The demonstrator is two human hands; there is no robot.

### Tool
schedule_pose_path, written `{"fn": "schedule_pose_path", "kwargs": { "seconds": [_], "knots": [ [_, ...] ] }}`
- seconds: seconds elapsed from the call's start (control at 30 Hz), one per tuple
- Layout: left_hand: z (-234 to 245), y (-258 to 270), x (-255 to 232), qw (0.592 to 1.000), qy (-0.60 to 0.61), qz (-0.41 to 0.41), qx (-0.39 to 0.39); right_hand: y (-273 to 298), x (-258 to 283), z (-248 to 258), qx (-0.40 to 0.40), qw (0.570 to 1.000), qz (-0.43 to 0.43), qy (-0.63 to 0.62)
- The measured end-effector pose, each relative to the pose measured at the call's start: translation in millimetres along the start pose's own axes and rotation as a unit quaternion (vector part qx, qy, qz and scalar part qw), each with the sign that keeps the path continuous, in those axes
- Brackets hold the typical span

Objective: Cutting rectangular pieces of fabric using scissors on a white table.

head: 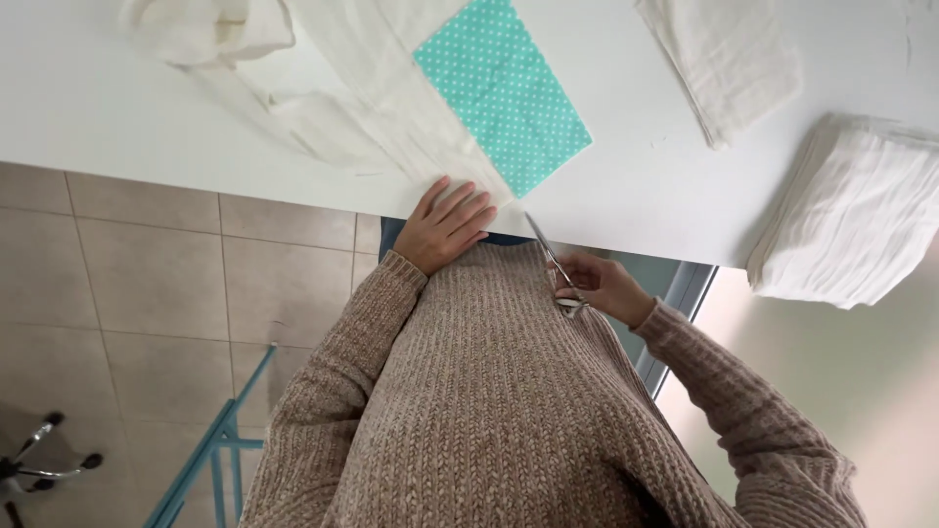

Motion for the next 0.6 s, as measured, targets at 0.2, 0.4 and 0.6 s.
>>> {"fn": "schedule_pose_path", "kwargs": {
  "seconds": [0.2, 0.4, 0.6],
  "knots": [
    [5.4, -1.4, 0.5, 1.000, 0.003, -0.013, -0.010, -26.0, 4.5, 7.4, -0.135, 0.973, -0.092, 0.164],
    [4.7, 2.2, 2.8, 0.999, 0.023, -0.015, -0.022, -43.1, 27.9, -4.6, -0.133, 0.959, -0.036, 0.250],
    [5.2, 2.0, 3.0, 0.999, 0.014, -0.024, -0.036, -44.4, 45.2, -15.8, -0.149, 0.949, -0.041, 0.274]
  ]
}}
Point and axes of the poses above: each hand's wrist, its own y-axis away from the middle knuckle, its own z-axis out of the back of the hand, x = y × z, the point moved 7 cm from there along -y, towards the middle knuckle, and after that the axes turned 4 degrees about -y, right-handed, at the moved point
